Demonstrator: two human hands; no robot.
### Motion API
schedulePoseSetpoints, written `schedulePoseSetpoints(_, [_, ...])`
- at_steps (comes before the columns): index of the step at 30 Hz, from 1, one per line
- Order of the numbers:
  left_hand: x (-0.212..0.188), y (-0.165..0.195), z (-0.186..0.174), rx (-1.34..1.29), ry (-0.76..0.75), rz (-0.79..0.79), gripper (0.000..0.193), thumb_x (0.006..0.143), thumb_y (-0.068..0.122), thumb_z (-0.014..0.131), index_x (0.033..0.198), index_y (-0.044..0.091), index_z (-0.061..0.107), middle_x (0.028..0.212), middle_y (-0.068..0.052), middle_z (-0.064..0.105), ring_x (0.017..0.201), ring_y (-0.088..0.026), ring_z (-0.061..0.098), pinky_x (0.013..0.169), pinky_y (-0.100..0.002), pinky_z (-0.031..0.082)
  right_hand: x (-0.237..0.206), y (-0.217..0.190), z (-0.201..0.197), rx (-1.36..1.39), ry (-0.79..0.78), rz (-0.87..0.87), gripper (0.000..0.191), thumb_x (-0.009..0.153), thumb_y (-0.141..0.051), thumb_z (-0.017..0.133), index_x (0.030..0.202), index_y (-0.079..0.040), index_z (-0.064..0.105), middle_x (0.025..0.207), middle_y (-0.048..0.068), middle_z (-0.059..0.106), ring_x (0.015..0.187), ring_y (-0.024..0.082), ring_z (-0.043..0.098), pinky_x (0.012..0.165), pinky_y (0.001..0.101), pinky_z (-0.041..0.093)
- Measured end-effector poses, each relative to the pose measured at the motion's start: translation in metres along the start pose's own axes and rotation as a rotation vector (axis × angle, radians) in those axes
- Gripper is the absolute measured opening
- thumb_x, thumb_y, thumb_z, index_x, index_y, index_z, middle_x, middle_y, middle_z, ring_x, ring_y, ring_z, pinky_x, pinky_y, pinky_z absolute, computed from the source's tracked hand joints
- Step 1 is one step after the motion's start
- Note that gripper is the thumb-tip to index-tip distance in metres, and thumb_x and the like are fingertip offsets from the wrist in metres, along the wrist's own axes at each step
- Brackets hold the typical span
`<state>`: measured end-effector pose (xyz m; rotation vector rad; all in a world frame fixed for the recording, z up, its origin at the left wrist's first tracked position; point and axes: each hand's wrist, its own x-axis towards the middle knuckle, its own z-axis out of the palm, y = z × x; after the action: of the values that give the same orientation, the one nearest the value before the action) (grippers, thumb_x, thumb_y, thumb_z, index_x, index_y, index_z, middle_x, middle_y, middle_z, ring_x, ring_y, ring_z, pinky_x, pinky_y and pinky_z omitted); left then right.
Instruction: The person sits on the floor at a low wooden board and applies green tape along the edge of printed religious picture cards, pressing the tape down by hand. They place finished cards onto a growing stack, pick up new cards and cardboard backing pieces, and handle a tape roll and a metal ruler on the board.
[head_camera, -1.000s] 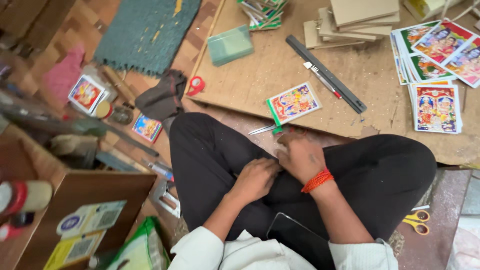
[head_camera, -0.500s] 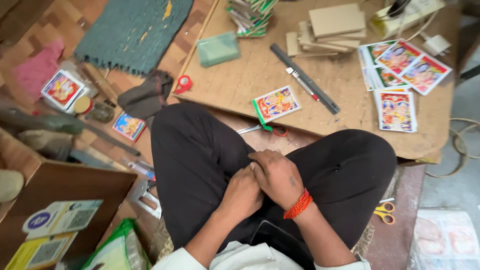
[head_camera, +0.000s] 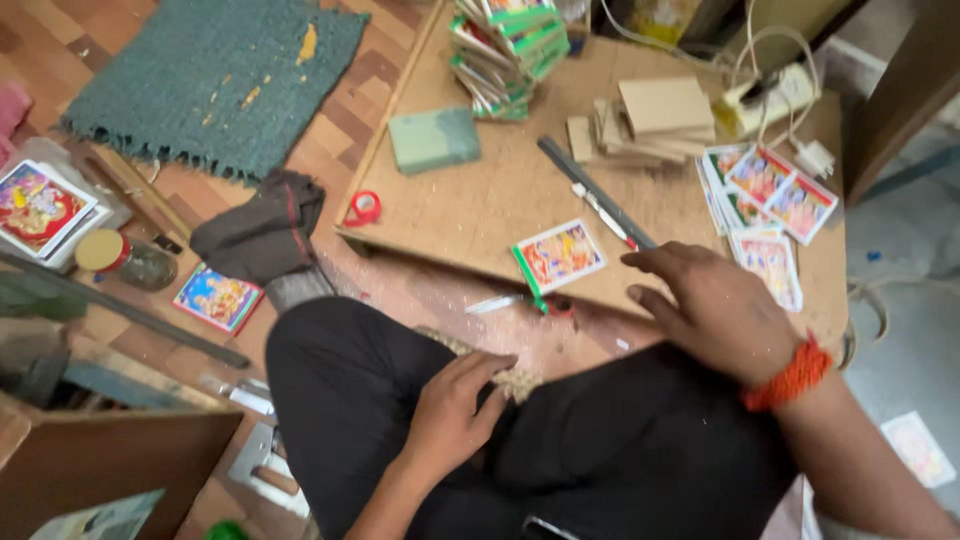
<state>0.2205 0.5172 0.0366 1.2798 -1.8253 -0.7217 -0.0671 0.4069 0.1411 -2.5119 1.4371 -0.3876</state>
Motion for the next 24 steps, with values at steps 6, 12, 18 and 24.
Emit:
schedulePoseSetpoints(6, [0.032,-0.060,-0.009,-0.280,0.128,-0.164,0.030,0.085,-0.002,0.068,0.115,0.000,0.070,0.103,-0.012,0.073,0.091,-0.023,0.074,0.079,-0.031,0.058,0.148,0.117,0.085,-0.239,-0.086,-0.007,0.044,0.087,-0.015,0.062,0.130,-0.011,0.065,0.122,0.016,0.070,0.107,0.037,0.067,0.091,0.0464,0.053])
schedulePoseSetpoints(12, [0.066,-0.112,0.012,-0.387,0.158,-0.272,0.034,0.086,-0.002,0.065,0.119,0.000,0.069,0.100,-0.011,0.074,0.085,-0.019,0.075,0.077,-0.029,0.059,0.238,0.204,0.171,-0.528,-0.180,0.058,0.056,0.086,-0.010,0.056,0.141,-0.021,0.056,0.140,0.008,0.062,0.116,0.031,0.066,0.090,0.0463,0.054])
schedulePoseSetpoints(18, [0.093,-0.155,0.025,-0.352,0.087,-0.406,0.029,0.087,0.003,0.070,0.116,0.004,0.072,0.096,-0.007,0.076,0.085,-0.013,0.077,0.070,-0.026,0.061,0.268,0.227,0.197,-0.579,-0.169,0.080,0.054,0.087,-0.011,0.057,0.138,-0.028,0.057,0.149,0.000,0.055,0.120,0.026,0.063,0.097,0.0566,0.048])
schedulePoseSetpoints(24, [0.104,-0.177,0.029,-0.428,0.090,-0.323,0.030,0.087,0.007,0.069,0.116,0.004,0.070,0.096,-0.005,0.074,0.083,-0.010,0.073,0.069,-0.024,0.057,0.262,0.233,0.201,-0.455,-0.090,0.104,0.042,0.084,-0.012,0.061,0.125,-0.023,0.061,0.121,0.004,0.066,0.119,0.028,0.064,0.092,0.0445,0.055])
